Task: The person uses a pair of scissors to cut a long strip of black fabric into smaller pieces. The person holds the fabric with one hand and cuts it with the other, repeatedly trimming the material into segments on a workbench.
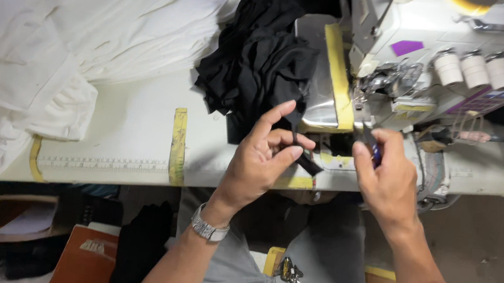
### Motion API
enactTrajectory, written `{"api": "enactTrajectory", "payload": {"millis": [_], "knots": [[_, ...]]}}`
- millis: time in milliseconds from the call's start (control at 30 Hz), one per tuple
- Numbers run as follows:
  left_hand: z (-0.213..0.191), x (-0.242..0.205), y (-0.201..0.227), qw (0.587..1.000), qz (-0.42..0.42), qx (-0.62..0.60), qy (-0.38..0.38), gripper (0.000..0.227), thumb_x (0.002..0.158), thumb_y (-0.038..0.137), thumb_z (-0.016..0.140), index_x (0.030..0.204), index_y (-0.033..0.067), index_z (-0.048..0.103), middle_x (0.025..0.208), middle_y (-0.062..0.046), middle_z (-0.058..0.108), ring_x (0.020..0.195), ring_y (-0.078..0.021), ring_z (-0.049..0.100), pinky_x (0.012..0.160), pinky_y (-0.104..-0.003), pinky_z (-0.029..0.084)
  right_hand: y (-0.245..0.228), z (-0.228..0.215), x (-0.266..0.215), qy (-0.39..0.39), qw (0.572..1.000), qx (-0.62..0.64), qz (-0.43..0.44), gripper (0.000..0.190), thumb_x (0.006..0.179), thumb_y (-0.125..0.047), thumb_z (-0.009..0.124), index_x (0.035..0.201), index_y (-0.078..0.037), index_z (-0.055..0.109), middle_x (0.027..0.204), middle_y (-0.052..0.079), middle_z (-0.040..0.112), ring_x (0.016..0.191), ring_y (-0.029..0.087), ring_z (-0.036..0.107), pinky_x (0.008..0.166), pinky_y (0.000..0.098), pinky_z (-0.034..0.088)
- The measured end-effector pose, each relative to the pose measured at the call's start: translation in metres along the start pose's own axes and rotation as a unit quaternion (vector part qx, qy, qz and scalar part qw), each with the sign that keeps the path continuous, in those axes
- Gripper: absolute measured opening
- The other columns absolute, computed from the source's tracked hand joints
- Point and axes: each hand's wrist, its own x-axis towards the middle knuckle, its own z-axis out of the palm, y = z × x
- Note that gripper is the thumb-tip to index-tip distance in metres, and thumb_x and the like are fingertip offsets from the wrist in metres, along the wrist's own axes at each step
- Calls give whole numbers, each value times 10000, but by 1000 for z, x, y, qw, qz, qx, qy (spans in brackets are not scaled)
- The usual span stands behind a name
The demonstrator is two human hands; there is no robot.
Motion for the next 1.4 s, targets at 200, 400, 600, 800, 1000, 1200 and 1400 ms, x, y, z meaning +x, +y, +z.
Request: {"api": "enactTrajectory", "payload": {"millis": [200,400,600,800,1000,1200,1400], "knots": [[-17,-57,-17,993,-68,-94,-8,797,924,-58,662,1608,101,285,1385,-221,618,880,-102,689,753,-202,587,36,50,-65,-36,982,-47,-178,279,917,-257,736,1173,-149,719,797,65,741,754,285,741,655,366,595],[-16,-71,-26,986,-116,-119,-28,872,872,-70,713,1618,73,285,1482,-190,522,854,-81,670,729,-213,589,10,63,-59,14,937,-18,-349,244,865,-104,785,1100,-114,721,718,-16,631,584,227,635,571,348,535],[-17,-75,-34,989,-131,-50,-39,763,900,-45,688,1582,30,354,1348,-164,570,939,-126,657,792,-286,600,-4,68,-56,25,923,55,-379,254,836,-101,815,1082,-100,753,707,-21,633,561,202,595,545,317,524],[-16,-75,-34,960,29,279,27,249,907,-46,649,1059,109,769,877,-69,716,842,-247,735,794,-330,597,-11,63,-68,-50,953,141,-262,110,930,-113,683,1005,-98,764,654,61,646,545,302,624,507,407,506],[-18,-90,-13,930,137,331,87,85,903,58,765,983,51,738,1222,-112,650,1269,-356,605,1128,-482,462,8,56,-46,-39,971,-3,-236,198,961,-194,754,1107,-64,723,758,143,677,707,385,679,629,471,551],[-9,-114,-24,958,88,272,21,163,935,41,692,1062,129,744,983,-47,741,1019,-298,742,1050,-460,534,-8,76,-53,1,953,18,-303,157,919,-139,769,1057,-71,734,733,110,680,637,358,661,564,438,549],[-9,-89,-14,958,32,281,43,690,864,-133,607,1505,79,464,962,-261,688,893,-440,697,813,-582,570,-22,74,-70,8,938,70,-340,172,847,-108,811,1010,-98,758,698,29,667,593,258,645,525,346,539]]}}
